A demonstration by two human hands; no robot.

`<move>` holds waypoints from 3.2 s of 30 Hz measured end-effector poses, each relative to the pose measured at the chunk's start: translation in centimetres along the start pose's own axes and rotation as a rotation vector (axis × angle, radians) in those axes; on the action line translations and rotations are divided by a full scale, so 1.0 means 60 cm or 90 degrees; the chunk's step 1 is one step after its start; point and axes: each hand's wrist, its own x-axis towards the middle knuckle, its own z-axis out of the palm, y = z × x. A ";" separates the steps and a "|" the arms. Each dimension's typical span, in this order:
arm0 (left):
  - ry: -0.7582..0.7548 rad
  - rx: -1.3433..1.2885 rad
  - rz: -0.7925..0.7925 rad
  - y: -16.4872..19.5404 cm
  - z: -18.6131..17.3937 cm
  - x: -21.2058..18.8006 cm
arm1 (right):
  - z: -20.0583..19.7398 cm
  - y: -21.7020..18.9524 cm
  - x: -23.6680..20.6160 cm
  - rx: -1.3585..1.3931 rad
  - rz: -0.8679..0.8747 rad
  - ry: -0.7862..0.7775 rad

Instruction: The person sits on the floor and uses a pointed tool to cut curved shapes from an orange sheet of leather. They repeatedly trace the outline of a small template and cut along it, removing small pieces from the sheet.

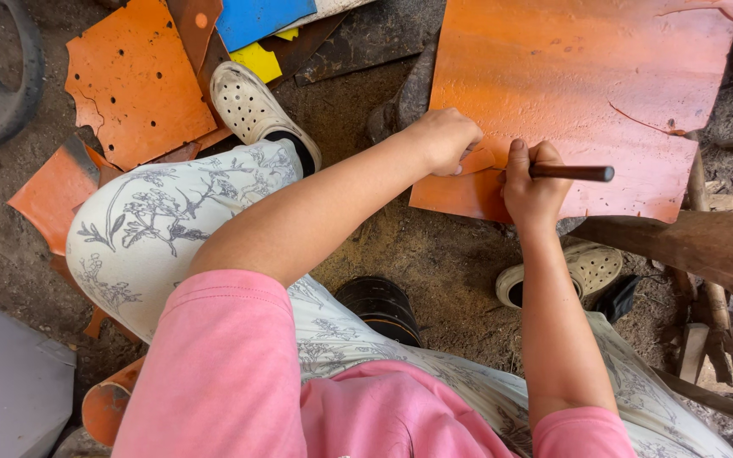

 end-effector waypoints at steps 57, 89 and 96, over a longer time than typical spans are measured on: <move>0.532 0.191 0.029 0.083 0.159 -0.117 | 0.105 -0.101 0.096 -0.088 0.093 -0.284; 0.779 -0.028 0.094 0.040 0.152 -0.124 | 0.006 -0.109 0.068 -0.256 -0.378 -0.291; 0.811 -0.484 -0.320 -0.052 0.129 -0.129 | -0.022 -0.063 0.073 -0.274 -0.264 -0.163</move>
